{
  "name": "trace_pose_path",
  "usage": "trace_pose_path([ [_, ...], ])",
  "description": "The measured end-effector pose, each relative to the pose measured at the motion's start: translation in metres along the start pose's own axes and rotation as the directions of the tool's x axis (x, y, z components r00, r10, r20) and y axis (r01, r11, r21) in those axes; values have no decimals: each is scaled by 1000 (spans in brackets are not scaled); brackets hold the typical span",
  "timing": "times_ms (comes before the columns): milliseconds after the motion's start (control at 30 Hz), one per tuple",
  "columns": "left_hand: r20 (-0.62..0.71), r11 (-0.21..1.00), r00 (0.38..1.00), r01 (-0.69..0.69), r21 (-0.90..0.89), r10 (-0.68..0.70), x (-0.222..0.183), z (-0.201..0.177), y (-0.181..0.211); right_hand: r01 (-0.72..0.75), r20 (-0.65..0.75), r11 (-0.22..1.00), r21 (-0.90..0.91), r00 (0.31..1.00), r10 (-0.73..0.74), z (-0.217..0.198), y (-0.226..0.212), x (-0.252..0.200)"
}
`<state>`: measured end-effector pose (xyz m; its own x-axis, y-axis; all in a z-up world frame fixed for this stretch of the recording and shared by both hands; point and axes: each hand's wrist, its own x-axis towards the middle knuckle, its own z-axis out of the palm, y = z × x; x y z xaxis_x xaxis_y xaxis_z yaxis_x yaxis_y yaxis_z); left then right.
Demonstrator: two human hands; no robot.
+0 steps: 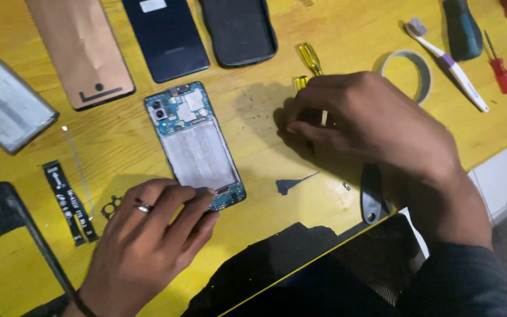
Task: Assembling a smartphone by connecting internal flex cables, installing the battery, and securing components with a screwdriver.
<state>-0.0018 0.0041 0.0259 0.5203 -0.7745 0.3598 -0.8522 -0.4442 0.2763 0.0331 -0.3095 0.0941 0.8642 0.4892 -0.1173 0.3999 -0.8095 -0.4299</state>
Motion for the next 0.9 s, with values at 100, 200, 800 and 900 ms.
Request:
trace_pose_path([
  [100,-5,1000,1000,-1,29,1,1,1,-1,19,-19,999,-46,1000,-20,-15,0,-21],
  [200,-31,999,999,-15,43,17,2,0,-1,-55,-4,989,-137,998,55,-21,2,-56],
  [800,-68,995,997,-23,95,29,-6,7,-1,-311,-53,943,-121,950,307,27,17,-90],
  [900,-57,994,998,-11,105,17,-8,9,-2,-285,-42,949,-137,959,282,25,15,-87],
])
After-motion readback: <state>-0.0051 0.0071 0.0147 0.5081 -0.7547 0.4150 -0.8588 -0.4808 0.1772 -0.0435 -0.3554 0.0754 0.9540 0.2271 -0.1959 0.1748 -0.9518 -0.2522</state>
